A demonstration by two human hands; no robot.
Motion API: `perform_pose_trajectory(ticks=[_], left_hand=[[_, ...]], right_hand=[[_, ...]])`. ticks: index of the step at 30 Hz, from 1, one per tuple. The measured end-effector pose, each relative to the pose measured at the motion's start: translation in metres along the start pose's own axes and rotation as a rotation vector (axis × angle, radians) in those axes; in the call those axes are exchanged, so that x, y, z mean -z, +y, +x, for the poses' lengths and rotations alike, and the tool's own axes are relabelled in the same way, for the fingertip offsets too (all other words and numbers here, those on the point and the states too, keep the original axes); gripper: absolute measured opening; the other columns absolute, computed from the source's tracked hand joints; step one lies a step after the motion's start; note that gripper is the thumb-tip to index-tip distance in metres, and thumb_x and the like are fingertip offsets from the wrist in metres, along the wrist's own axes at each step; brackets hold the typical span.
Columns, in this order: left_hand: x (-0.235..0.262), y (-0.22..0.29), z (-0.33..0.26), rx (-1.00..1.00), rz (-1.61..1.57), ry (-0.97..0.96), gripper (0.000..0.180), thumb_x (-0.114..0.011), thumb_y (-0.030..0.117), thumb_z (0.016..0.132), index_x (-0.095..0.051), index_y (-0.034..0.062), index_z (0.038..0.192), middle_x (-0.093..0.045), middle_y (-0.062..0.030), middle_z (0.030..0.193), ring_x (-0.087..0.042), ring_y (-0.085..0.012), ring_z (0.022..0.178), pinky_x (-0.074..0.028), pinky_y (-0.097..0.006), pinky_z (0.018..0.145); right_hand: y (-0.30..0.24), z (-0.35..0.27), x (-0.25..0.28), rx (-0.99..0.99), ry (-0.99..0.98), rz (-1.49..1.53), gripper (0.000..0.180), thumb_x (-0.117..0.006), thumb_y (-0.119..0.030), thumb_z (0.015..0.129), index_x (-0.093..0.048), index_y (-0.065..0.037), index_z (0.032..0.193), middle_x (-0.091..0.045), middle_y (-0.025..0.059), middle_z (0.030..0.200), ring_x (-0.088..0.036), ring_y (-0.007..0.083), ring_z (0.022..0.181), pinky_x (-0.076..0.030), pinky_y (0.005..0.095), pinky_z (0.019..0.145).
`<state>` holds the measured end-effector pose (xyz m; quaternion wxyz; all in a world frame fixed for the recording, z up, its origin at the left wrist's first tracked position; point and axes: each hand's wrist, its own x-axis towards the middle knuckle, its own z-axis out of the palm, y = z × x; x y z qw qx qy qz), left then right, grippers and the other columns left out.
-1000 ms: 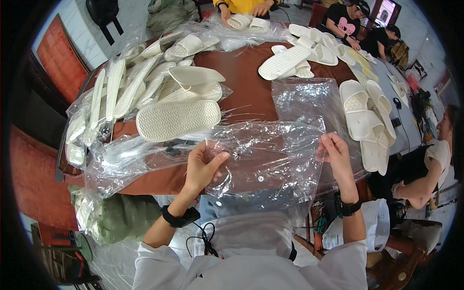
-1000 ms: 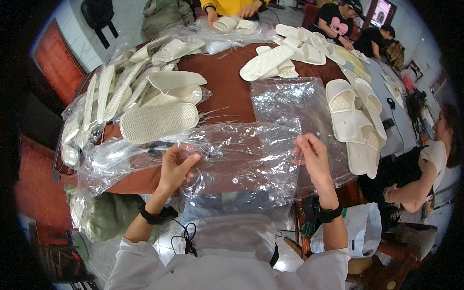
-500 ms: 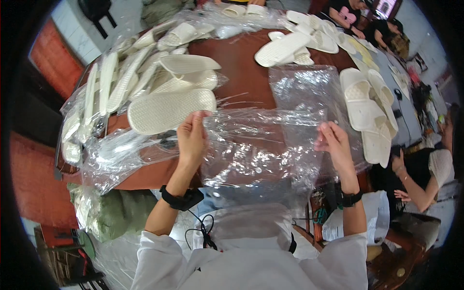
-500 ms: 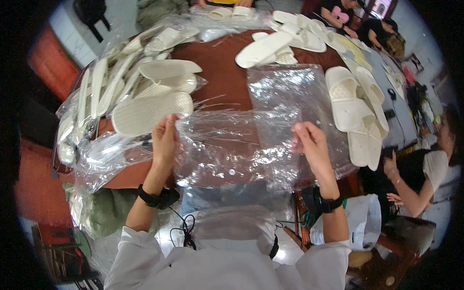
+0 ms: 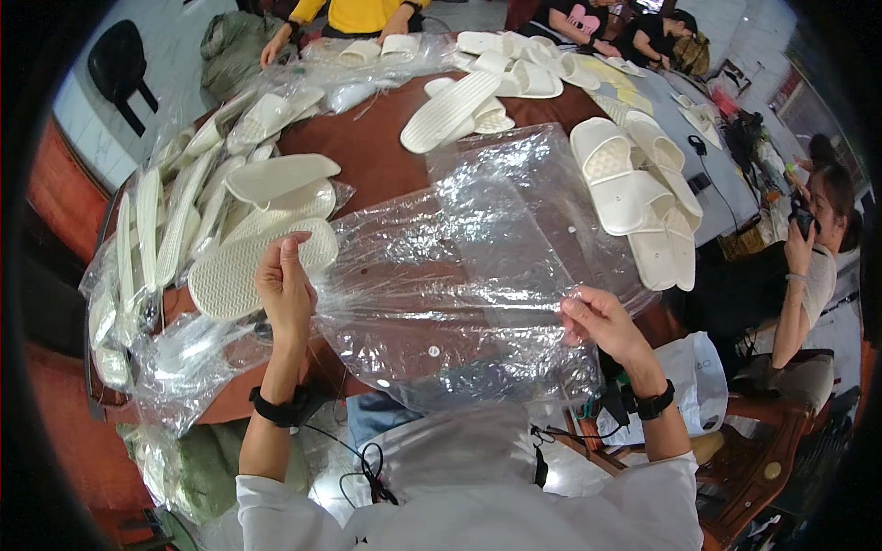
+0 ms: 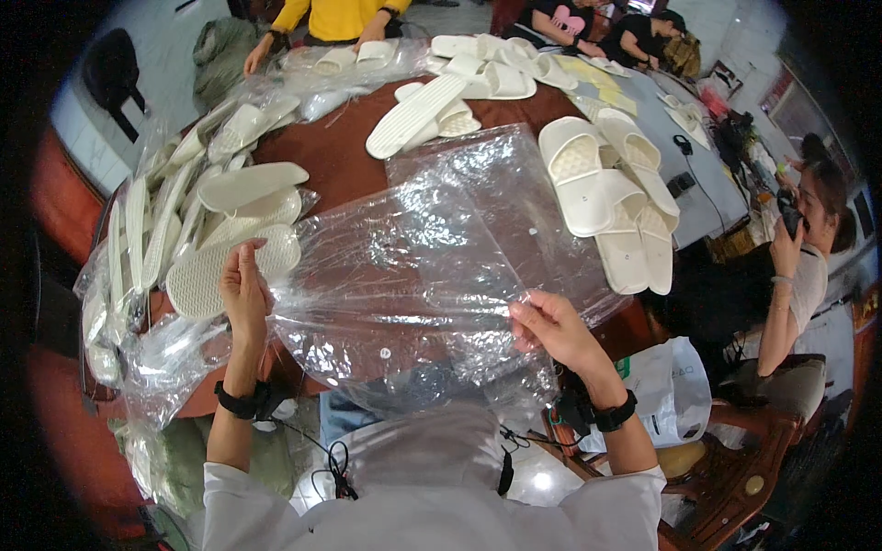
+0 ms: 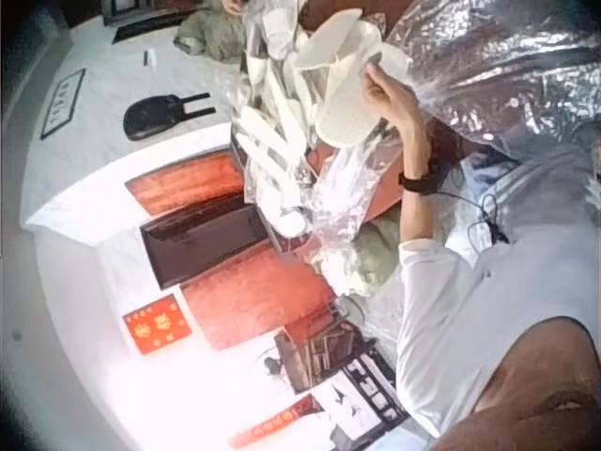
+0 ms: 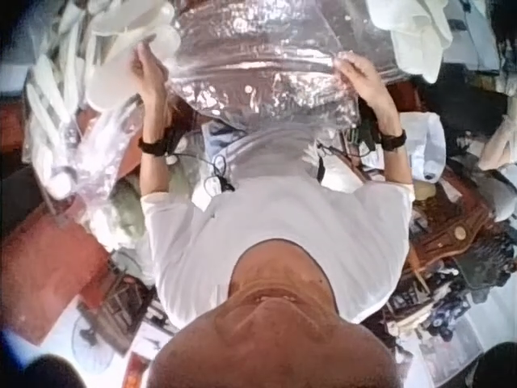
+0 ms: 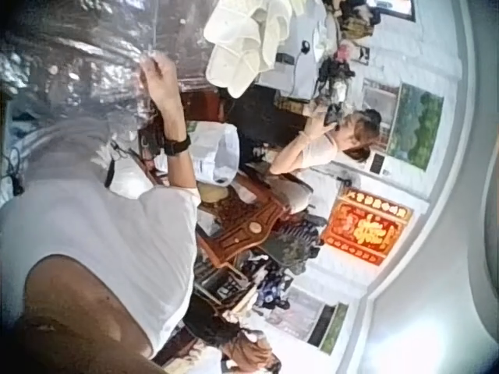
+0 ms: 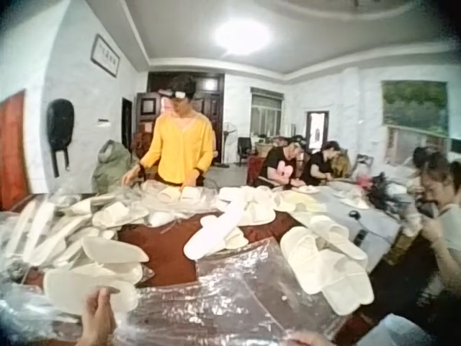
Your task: Inspecting white slippers and packing them into clear plastic bags.
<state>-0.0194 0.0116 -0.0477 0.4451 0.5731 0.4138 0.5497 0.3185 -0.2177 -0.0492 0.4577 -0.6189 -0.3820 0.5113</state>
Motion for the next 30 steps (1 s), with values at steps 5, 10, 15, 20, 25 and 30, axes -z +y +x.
perform_pose_trajectory(ticks=[5, 10, 15, 20, 25, 30], left_hand=[[-0.031, 0.005, 0.026, 0.032, -0.010, -0.056, 0.034, -0.047, 0.032, 0.104, -0.066, 0.0043, 0.109, -0.044, 0.0073, 0.051, -0.033, -0.0005, 0.038, -0.024, -0.020, 0.037], [-0.075, 0.002, 0.017, -0.193, 0.186, -0.035, 0.066, -0.065, 0.030, 0.092, -0.035, 0.0004, 0.143, -0.043, -0.0161, 0.130, -0.045, -0.0278, 0.115, -0.044, -0.040, 0.092], [-0.114, 0.007, -0.020, -0.632, 0.613, -0.476, 0.066, -0.065, 0.032, 0.090, -0.038, 0.0045, 0.143, -0.036, -0.0256, 0.140, -0.034, -0.0431, 0.126, -0.025, -0.052, 0.109], [-0.150, -0.004, -0.047, -0.531, 0.763, -0.927, 0.069, -0.060, 0.042, 0.092, -0.034, 0.0146, 0.149, -0.024, -0.0290, 0.150, -0.022, -0.0516, 0.135, -0.021, -0.061, 0.110], [-0.155, -0.016, -0.043, -0.369, 0.846, -1.149, 0.070, -0.051, 0.052, 0.094, -0.028, 0.0209, 0.152, -0.021, -0.0265, 0.155, -0.018, -0.0509, 0.140, -0.018, -0.062, 0.111], [-0.152, -0.026, -0.037, -0.396, 0.856, -1.169, 0.071, -0.047, 0.058, 0.094, -0.028, 0.0229, 0.153, -0.022, -0.0261, 0.155, -0.017, -0.0496, 0.141, -0.018, -0.061, 0.112]], right_hand=[[-0.010, 0.022, 0.034, 0.087, 0.148, -0.141, 0.025, -0.054, -0.028, 0.101, -0.060, -0.005, 0.091, -0.056, -0.0026, 0.072, -0.053, 0.0043, 0.059, -0.044, 0.0196, 0.052], [-0.012, 0.063, 0.069, 0.162, 0.308, -0.183, 0.025, -0.059, -0.022, 0.097, -0.059, -0.002, 0.083, -0.057, 0.0004, 0.065, -0.052, 0.0068, 0.055, -0.041, 0.0231, 0.047], [-0.003, 0.091, 0.100, 0.172, 0.482, -0.394, 0.027, -0.063, -0.024, 0.094, -0.059, 0.001, 0.084, -0.061, 0.0066, 0.068, -0.058, 0.0144, 0.057, -0.045, 0.0294, 0.051], [0.011, 0.094, 0.111, 0.254, 0.752, -0.805, 0.029, -0.066, -0.026, 0.090, -0.057, 0.001, 0.087, -0.066, 0.0168, 0.074, -0.065, 0.0343, 0.067, -0.049, 0.0430, 0.061], [0.010, 0.078, 0.114, 0.348, 1.135, -1.088, 0.030, -0.066, -0.025, 0.088, -0.053, -0.002, 0.103, -0.067, 0.0182, 0.079, -0.065, 0.0405, 0.077, -0.049, 0.0468, 0.069], [0.014, 0.079, 0.127, 0.234, 1.018, -0.839, 0.037, -0.070, -0.024, 0.085, -0.050, -0.003, 0.108, -0.063, 0.0163, 0.075, -0.064, 0.0378, 0.074, -0.049, 0.0458, 0.068]])
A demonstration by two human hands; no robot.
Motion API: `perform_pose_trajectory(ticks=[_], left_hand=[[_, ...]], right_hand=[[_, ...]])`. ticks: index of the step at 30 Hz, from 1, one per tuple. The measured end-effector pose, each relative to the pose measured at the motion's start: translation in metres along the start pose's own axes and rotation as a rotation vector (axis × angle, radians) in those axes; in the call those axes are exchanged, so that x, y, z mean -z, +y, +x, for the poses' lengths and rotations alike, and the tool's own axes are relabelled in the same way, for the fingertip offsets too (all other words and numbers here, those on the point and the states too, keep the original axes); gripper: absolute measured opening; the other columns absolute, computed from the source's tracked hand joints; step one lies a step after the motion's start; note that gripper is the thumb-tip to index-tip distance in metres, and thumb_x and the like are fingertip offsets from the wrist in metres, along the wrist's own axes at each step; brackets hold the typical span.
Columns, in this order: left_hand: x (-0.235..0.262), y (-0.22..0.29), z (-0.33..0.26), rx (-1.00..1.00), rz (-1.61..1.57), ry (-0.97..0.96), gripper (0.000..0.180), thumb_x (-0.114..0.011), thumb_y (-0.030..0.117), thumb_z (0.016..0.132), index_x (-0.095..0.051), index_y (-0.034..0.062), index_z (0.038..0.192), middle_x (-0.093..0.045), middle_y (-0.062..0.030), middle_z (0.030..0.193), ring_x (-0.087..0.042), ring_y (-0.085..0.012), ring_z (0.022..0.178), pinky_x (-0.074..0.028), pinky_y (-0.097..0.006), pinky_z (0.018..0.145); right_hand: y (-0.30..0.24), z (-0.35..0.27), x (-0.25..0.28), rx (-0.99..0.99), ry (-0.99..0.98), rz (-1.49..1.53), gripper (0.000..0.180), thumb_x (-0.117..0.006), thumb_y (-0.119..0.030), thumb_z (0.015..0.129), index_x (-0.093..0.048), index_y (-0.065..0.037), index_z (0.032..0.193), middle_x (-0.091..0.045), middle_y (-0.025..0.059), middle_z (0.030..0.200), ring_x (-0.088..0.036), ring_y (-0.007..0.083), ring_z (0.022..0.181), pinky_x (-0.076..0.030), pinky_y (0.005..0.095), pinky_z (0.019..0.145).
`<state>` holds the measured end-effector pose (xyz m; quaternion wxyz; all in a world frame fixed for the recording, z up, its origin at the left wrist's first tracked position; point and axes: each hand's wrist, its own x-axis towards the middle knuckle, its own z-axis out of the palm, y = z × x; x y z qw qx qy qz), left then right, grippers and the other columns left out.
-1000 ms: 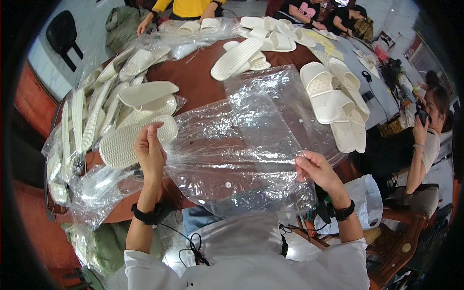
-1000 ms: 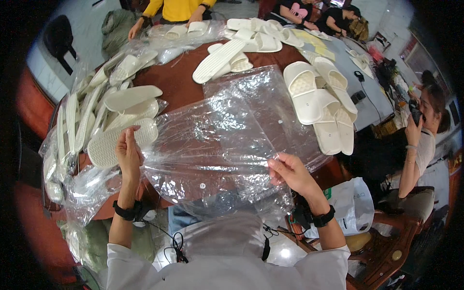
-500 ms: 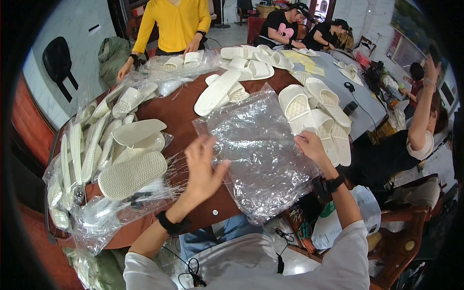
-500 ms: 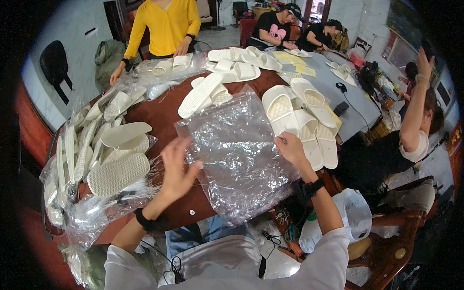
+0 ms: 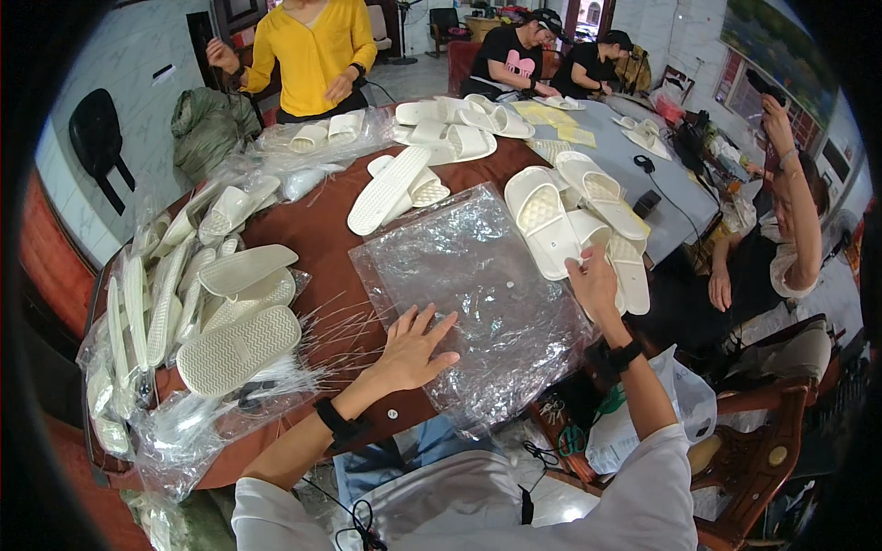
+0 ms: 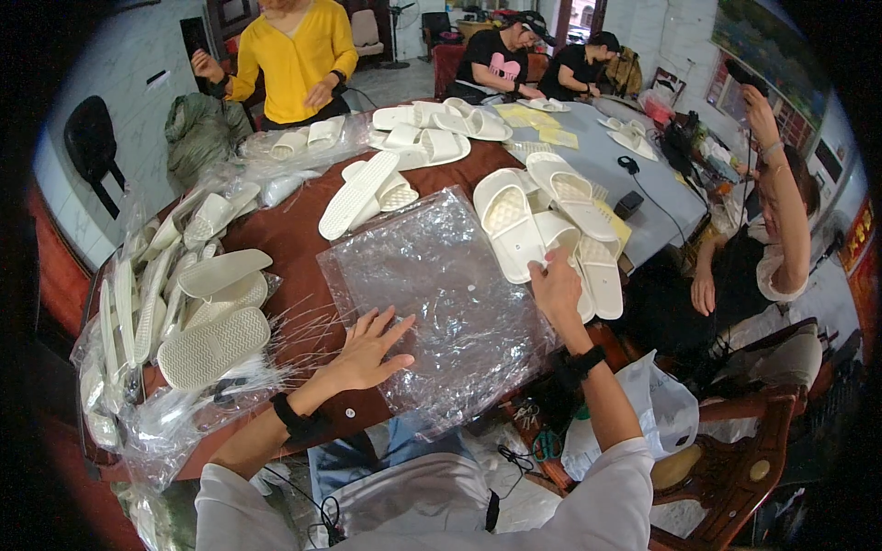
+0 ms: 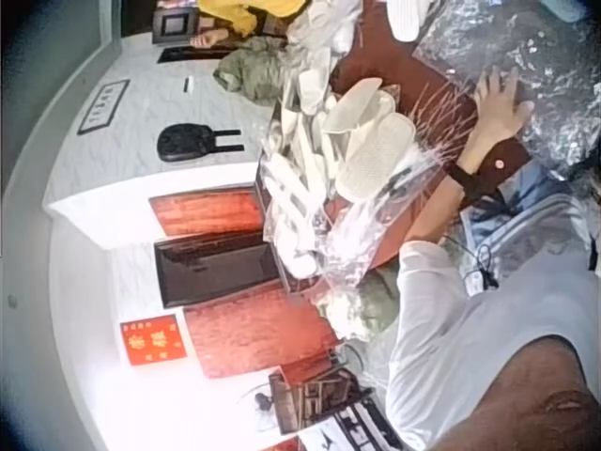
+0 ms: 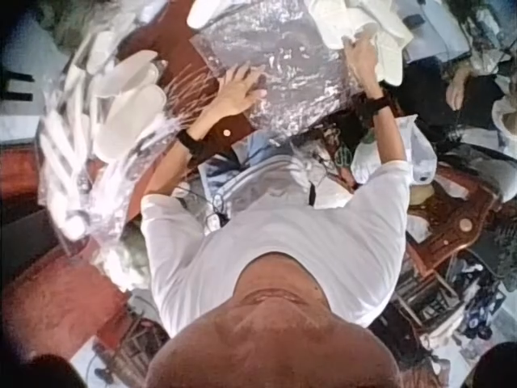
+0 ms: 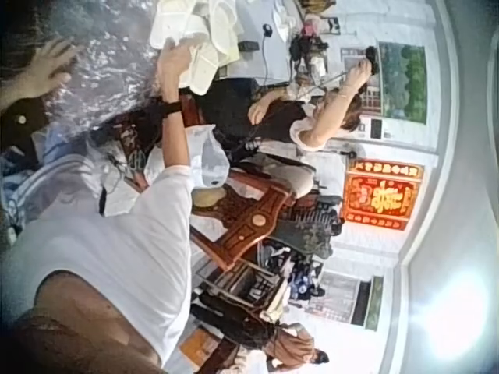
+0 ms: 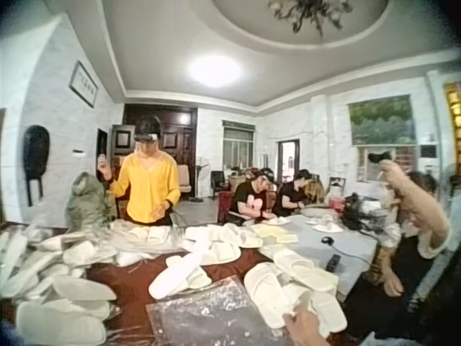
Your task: Inspecting white slippers and packing them into clear plastic bags.
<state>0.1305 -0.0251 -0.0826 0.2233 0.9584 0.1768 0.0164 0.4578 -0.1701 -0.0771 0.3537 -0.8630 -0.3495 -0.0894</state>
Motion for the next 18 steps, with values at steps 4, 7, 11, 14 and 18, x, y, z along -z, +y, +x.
perform_pose_trajectory(ticks=[4, 7, 11, 14, 18], left_hand=[[0.005, 0.002, 0.001, 0.003, -0.016, -0.049, 0.073, -0.047, 0.061, 0.094, -0.028, 0.0230, 0.153, -0.022, -0.0262, 0.155, -0.017, -0.0491, 0.141, -0.018, -0.060, 0.112], [0.003, -0.004, 0.002, -0.009, 0.032, -0.039, 0.072, -0.049, 0.060, 0.093, -0.031, 0.0220, 0.152, -0.024, -0.0259, 0.154, -0.019, -0.0482, 0.141, -0.019, -0.060, 0.111], [-0.001, -0.007, 0.015, -0.030, 0.040, -0.018, 0.070, -0.051, 0.057, 0.093, -0.034, 0.0209, 0.150, -0.027, -0.0252, 0.152, -0.022, -0.0474, 0.139, -0.021, -0.059, 0.110], [0.000, -0.003, 0.029, 0.008, 0.027, -0.031, 0.069, -0.052, 0.056, 0.092, -0.035, 0.0206, 0.149, -0.030, -0.0241, 0.150, -0.024, -0.0473, 0.138, -0.023, -0.059, 0.109], [-0.004, 0.015, 0.044, 0.035, 0.047, -0.100, 0.071, -0.053, 0.055, 0.091, -0.034, 0.0206, 0.150, -0.025, -0.0236, 0.154, -0.022, -0.0482, 0.139, -0.021, -0.059, 0.110]], right_hand=[[0.006, 0.014, 0.005, -0.022, 0.120, 0.319, 0.034, -0.069, -0.017, 0.087, -0.048, -0.003, 0.109, -0.060, 0.0126, 0.075, -0.065, 0.0261, 0.069, -0.052, 0.0383, 0.062], [-0.009, 0.027, 0.021, -0.213, 0.030, 0.665, 0.031, -0.065, -0.011, 0.090, -0.045, -0.002, 0.110, -0.059, 0.0114, 0.080, -0.063, 0.0179, 0.068, -0.055, 0.0313, 0.057], [-0.019, 0.038, 0.025, -0.340, -0.038, 0.943, 0.038, -0.064, -0.010, 0.091, -0.039, -0.001, 0.117, -0.054, 0.0145, 0.094, -0.062, 0.0184, 0.071, -0.058, 0.0330, 0.057], [-0.024, 0.032, 0.011, -0.361, -0.082, 1.004, 0.041, -0.064, -0.010, 0.091, -0.037, -0.001, 0.121, -0.051, 0.0162, 0.100, -0.062, 0.0199, 0.072, -0.059, 0.0347, 0.061], [0.020, -0.001, -0.005, -0.106, -0.101, 0.613, 0.043, -0.067, -0.015, 0.089, -0.044, -0.001, 0.122, -0.052, 0.0175, 0.108, -0.060, 0.0250, 0.083, -0.053, 0.0351, 0.070]])
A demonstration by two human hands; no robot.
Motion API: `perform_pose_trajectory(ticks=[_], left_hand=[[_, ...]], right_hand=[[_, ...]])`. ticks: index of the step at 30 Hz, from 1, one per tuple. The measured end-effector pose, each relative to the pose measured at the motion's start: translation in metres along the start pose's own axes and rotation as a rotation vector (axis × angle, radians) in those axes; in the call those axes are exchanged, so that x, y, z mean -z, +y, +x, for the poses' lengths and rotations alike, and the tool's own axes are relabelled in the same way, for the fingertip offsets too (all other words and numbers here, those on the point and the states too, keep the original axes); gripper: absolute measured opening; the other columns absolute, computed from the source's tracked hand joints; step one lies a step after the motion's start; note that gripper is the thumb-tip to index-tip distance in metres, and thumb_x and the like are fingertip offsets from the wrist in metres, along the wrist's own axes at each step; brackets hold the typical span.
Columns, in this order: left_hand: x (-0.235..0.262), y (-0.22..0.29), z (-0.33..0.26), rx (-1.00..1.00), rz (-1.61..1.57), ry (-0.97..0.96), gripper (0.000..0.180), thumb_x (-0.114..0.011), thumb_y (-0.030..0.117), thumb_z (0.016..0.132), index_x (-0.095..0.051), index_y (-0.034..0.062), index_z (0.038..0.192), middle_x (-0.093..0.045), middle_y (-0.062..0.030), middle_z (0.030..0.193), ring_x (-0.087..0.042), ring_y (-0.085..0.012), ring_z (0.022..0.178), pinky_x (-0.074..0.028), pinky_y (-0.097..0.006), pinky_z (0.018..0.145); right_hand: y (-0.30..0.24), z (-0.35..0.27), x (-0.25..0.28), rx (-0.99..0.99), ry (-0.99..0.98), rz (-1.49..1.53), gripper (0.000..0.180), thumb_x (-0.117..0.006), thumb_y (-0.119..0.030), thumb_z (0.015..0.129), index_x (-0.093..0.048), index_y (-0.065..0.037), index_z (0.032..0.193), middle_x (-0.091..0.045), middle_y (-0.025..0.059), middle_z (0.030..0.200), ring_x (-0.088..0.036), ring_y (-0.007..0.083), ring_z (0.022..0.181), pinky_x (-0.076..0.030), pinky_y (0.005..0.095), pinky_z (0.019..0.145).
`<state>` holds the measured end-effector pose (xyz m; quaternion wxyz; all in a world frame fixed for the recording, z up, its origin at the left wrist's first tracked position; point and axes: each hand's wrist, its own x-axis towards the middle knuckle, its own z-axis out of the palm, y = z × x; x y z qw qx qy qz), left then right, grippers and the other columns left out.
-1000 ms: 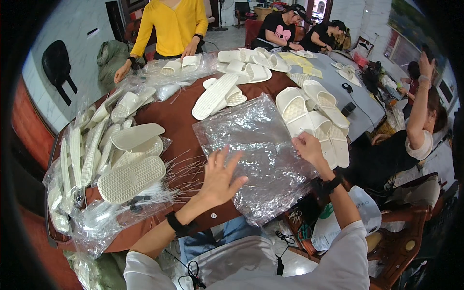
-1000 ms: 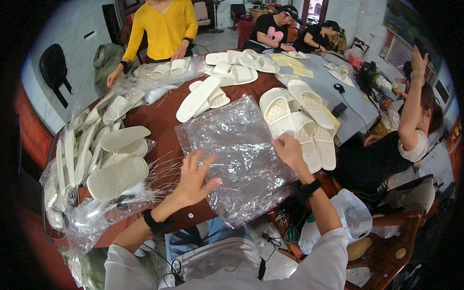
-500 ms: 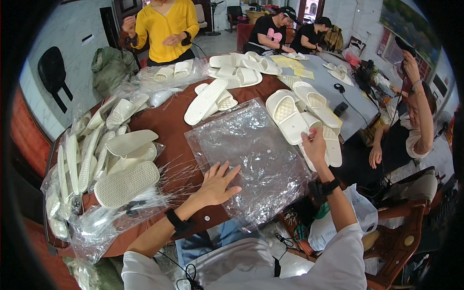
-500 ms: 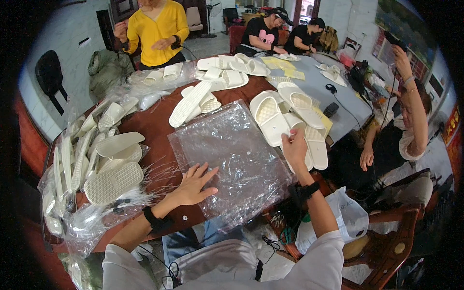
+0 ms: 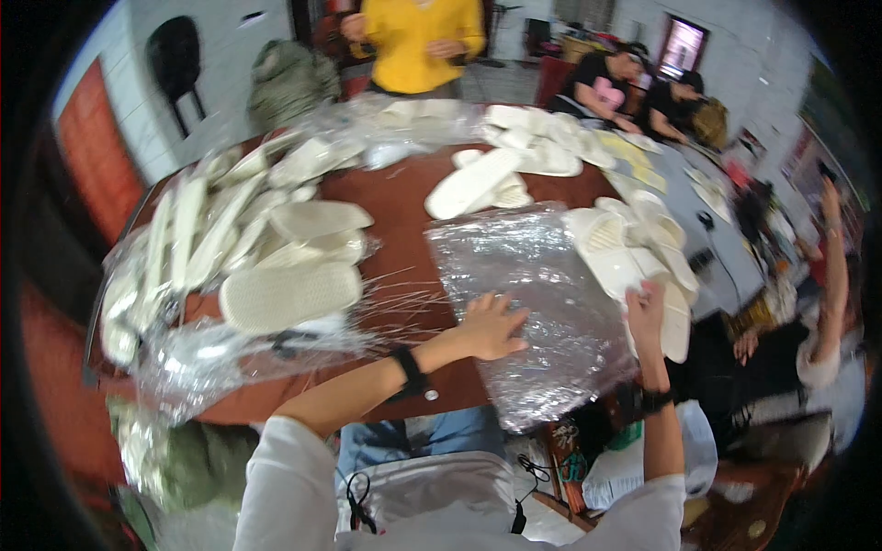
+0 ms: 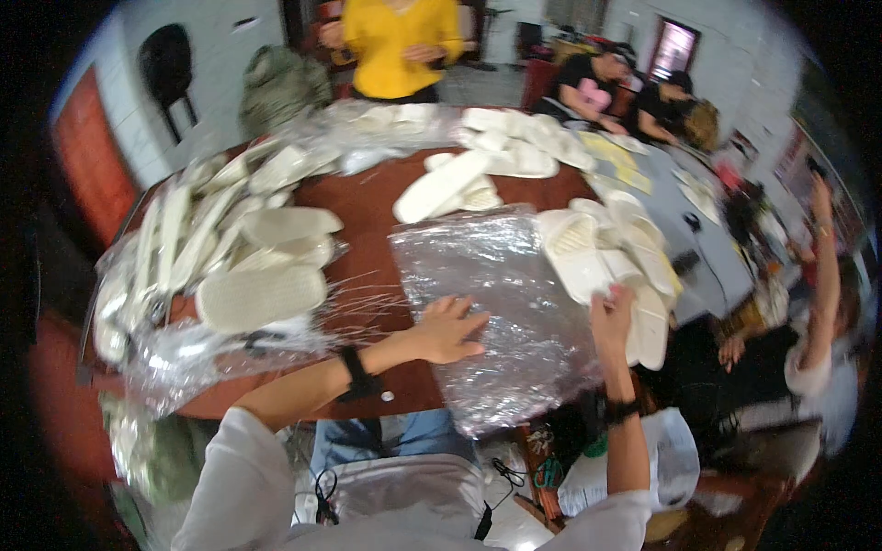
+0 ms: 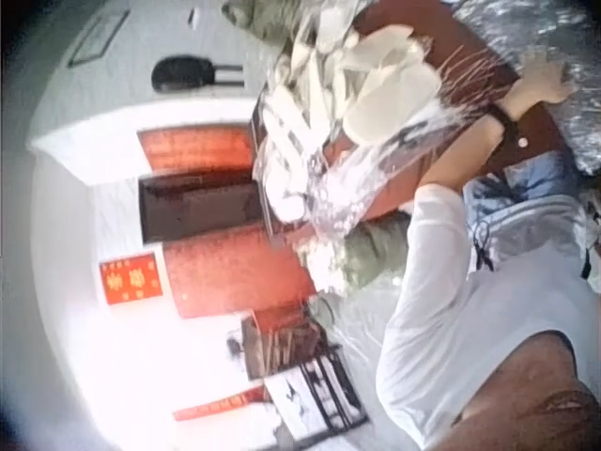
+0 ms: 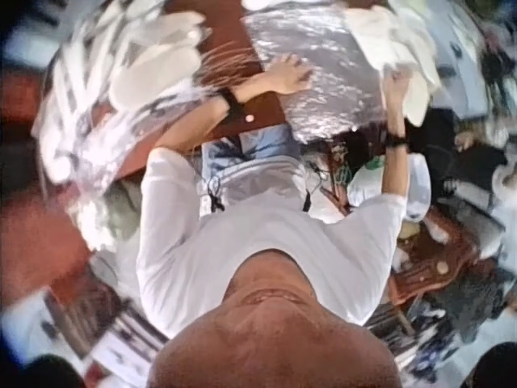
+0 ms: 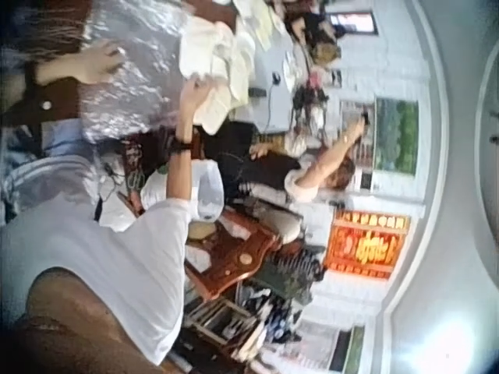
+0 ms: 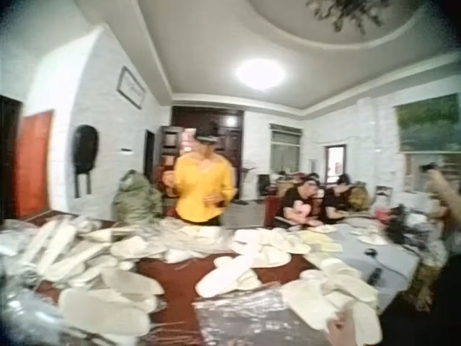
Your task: Inspecting white slippers and packing them into clear plastic bags.
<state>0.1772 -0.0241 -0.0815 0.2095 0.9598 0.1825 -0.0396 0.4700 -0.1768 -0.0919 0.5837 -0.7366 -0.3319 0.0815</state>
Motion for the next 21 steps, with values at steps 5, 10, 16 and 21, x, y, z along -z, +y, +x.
perform_pose_trajectory(ticks=[5, 10, 16, 21], left_hand=[[0.000, -0.005, -0.001, 0.054, -0.043, 0.011, 0.072, -0.055, 0.051, 0.091, -0.033, 0.0175, 0.150, -0.020, -0.0258, 0.155, -0.017, -0.0485, 0.141, -0.018, -0.059, 0.112], [0.007, -0.001, -0.009, 0.018, -0.127, 0.026, 0.067, -0.056, 0.048, 0.092, -0.040, 0.0112, 0.146, -0.025, -0.0284, 0.152, -0.023, -0.0482, 0.138, -0.023, -0.059, 0.110], [0.066, 0.001, -0.118, -0.197, -0.217, 0.256, 0.063, -0.055, 0.046, 0.094, -0.045, 0.0058, 0.141, -0.037, -0.0302, 0.143, -0.036, -0.0470, 0.130, -0.029, -0.052, 0.109], [0.118, -0.043, -0.255, 0.127, -0.144, 0.553, 0.060, -0.067, 0.035, 0.090, -0.047, 0.0083, 0.140, -0.039, -0.0284, 0.143, -0.037, -0.0415, 0.133, -0.033, -0.048, 0.110]], right_hand=[[-0.028, -0.084, -0.033, 0.349, -0.077, -0.881, 0.058, -0.070, -0.022, 0.083, -0.047, -0.001, 0.132, -0.044, 0.0285, 0.127, -0.039, 0.0452, 0.120, -0.033, 0.0531, 0.102], [-0.014, -0.087, -0.040, 0.318, -0.075, -0.929, 0.052, -0.061, -0.023, 0.090, -0.046, -0.002, 0.135, -0.045, 0.0251, 0.130, -0.039, 0.0434, 0.123, -0.032, 0.0558, 0.101], [-0.015, -0.091, -0.028, 0.374, -0.088, -0.799, 0.046, -0.063, -0.017, 0.089, -0.050, -0.002, 0.130, -0.047, 0.0229, 0.129, -0.039, 0.0415, 0.124, -0.030, 0.0533, 0.104], [-0.100, -0.130, -0.041, 0.449, -0.147, -0.469, 0.031, -0.062, -0.007, 0.086, -0.057, 0.000, 0.116, -0.054, 0.0181, 0.115, -0.050, 0.0350, 0.112, -0.036, 0.0435, 0.101]])
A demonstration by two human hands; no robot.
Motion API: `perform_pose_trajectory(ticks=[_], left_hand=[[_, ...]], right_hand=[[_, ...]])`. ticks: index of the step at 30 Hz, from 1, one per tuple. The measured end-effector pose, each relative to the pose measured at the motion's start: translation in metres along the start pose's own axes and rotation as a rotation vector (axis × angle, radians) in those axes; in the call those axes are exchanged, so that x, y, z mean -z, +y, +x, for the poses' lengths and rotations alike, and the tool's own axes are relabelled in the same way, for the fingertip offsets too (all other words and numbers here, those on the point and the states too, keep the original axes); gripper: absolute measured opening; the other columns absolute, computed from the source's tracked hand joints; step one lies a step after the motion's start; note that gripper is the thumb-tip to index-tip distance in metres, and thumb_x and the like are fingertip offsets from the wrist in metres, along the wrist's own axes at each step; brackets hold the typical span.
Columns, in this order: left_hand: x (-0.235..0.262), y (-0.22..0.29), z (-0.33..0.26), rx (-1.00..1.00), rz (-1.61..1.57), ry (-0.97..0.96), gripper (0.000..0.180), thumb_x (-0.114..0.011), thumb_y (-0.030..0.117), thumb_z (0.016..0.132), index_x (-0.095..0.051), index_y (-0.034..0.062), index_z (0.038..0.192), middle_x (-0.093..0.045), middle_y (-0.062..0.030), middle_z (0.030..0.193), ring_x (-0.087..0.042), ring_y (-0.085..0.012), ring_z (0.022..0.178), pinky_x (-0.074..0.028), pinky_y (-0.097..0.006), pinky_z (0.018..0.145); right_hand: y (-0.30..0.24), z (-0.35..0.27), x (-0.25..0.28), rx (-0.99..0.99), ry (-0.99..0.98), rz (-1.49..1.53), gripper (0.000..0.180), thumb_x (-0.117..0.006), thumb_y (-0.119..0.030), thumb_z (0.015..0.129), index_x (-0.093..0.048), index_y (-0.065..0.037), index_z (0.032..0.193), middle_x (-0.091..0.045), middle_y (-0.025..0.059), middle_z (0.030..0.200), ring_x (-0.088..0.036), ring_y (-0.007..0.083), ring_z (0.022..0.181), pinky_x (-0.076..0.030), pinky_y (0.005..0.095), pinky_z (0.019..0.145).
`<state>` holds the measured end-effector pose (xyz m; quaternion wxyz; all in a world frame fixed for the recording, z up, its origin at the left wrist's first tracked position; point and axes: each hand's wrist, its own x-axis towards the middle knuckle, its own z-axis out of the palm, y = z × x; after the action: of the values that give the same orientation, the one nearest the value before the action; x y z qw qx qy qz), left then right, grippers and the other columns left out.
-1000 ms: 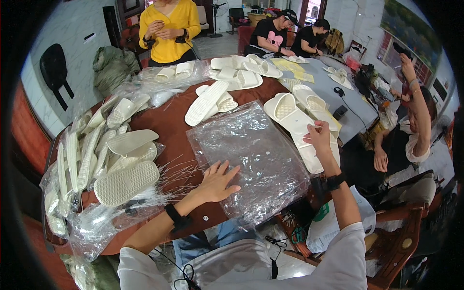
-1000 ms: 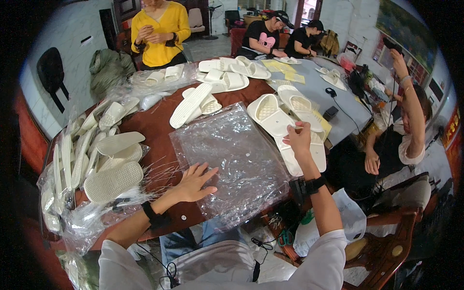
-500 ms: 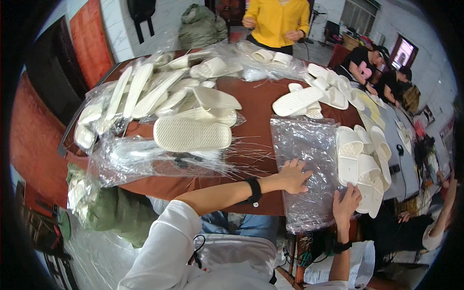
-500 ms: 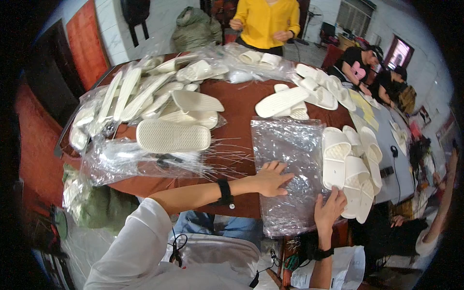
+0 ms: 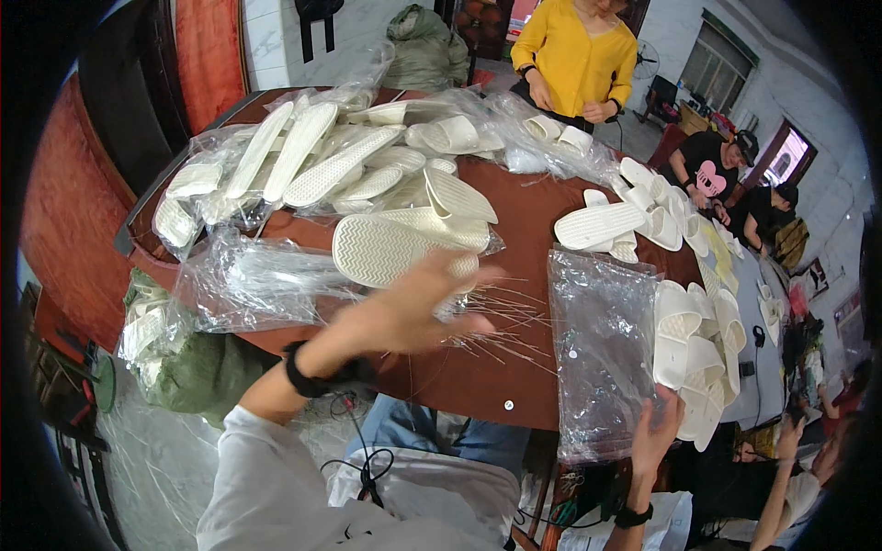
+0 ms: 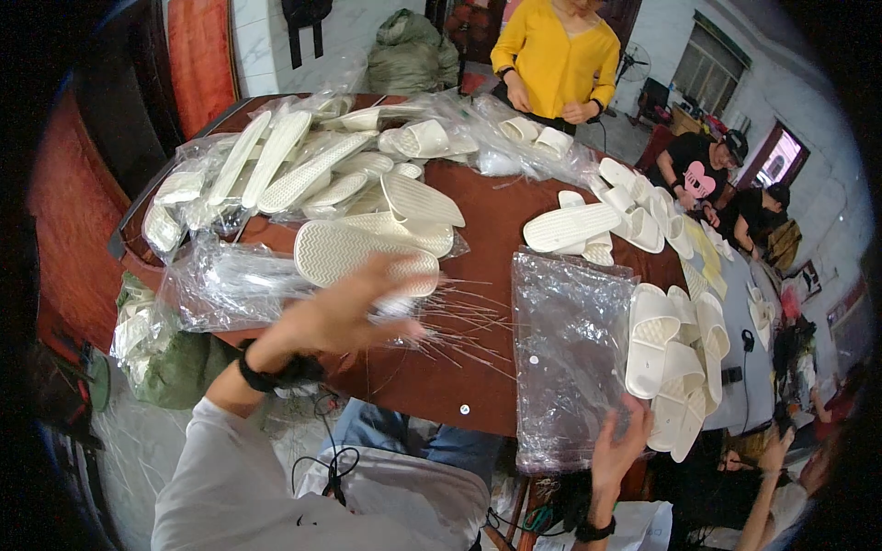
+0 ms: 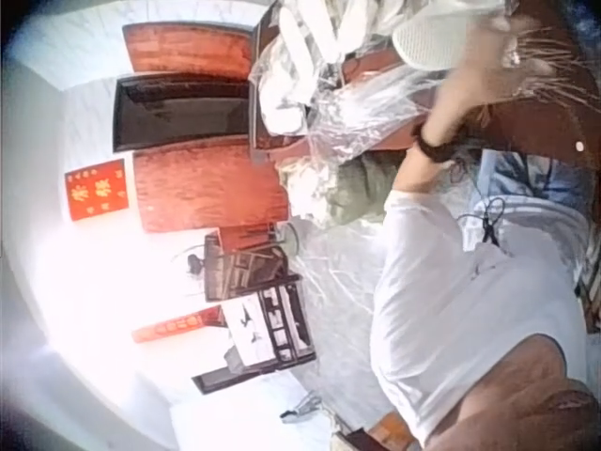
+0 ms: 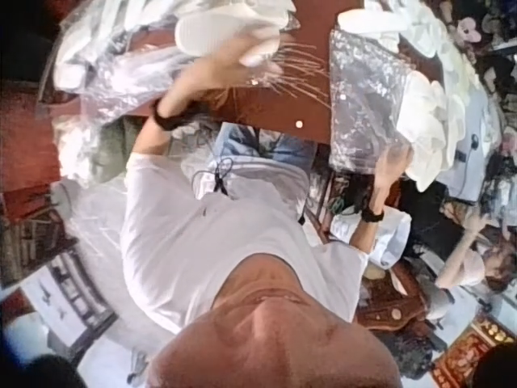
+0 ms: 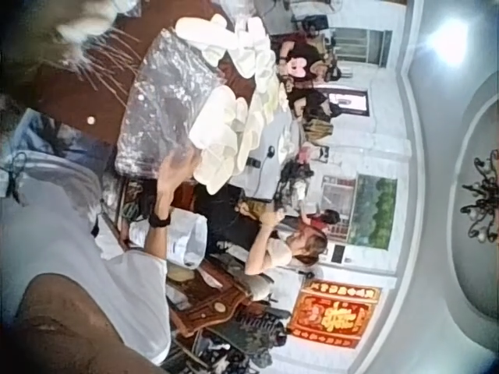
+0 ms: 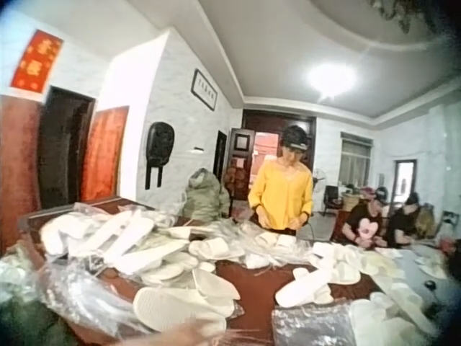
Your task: Inspecting white slippers and packing them into clear plastic bags.
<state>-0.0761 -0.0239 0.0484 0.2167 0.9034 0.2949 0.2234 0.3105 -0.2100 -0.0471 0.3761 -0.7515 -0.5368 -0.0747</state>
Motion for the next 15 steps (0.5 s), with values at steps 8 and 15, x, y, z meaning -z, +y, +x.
perform_pose_trajectory(ticks=[8, 15], left_hand=[[0.009, -0.171, -0.077, 0.492, -0.002, 0.553, 0.060, -0.069, 0.021, 0.090, -0.044, -0.0007, 0.139, -0.055, -0.0218, 0.124, -0.054, -0.0322, 0.114, -0.042, -0.042, 0.100], [-0.001, -0.095, -0.045, 0.432, -0.805, 0.445, 0.051, -0.060, 0.010, 0.095, -0.039, -0.0003, 0.141, -0.060, -0.0107, 0.115, -0.058, -0.0137, 0.102, -0.052, -0.026, 0.080]], right_hand=[[-0.202, -0.015, -0.054, 0.341, -0.363, 0.486, 0.030, -0.068, -0.008, 0.083, -0.064, -0.005, 0.112, -0.058, 0.0148, 0.113, -0.056, 0.0325, 0.103, -0.045, 0.0403, 0.091], [-0.257, -0.009, -0.156, 0.557, -0.370, 0.408, 0.073, -0.071, -0.010, 0.079, -0.035, 0.001, 0.142, -0.042, 0.0278, 0.131, -0.045, 0.0446, 0.120, -0.041, 0.0478, 0.100]])
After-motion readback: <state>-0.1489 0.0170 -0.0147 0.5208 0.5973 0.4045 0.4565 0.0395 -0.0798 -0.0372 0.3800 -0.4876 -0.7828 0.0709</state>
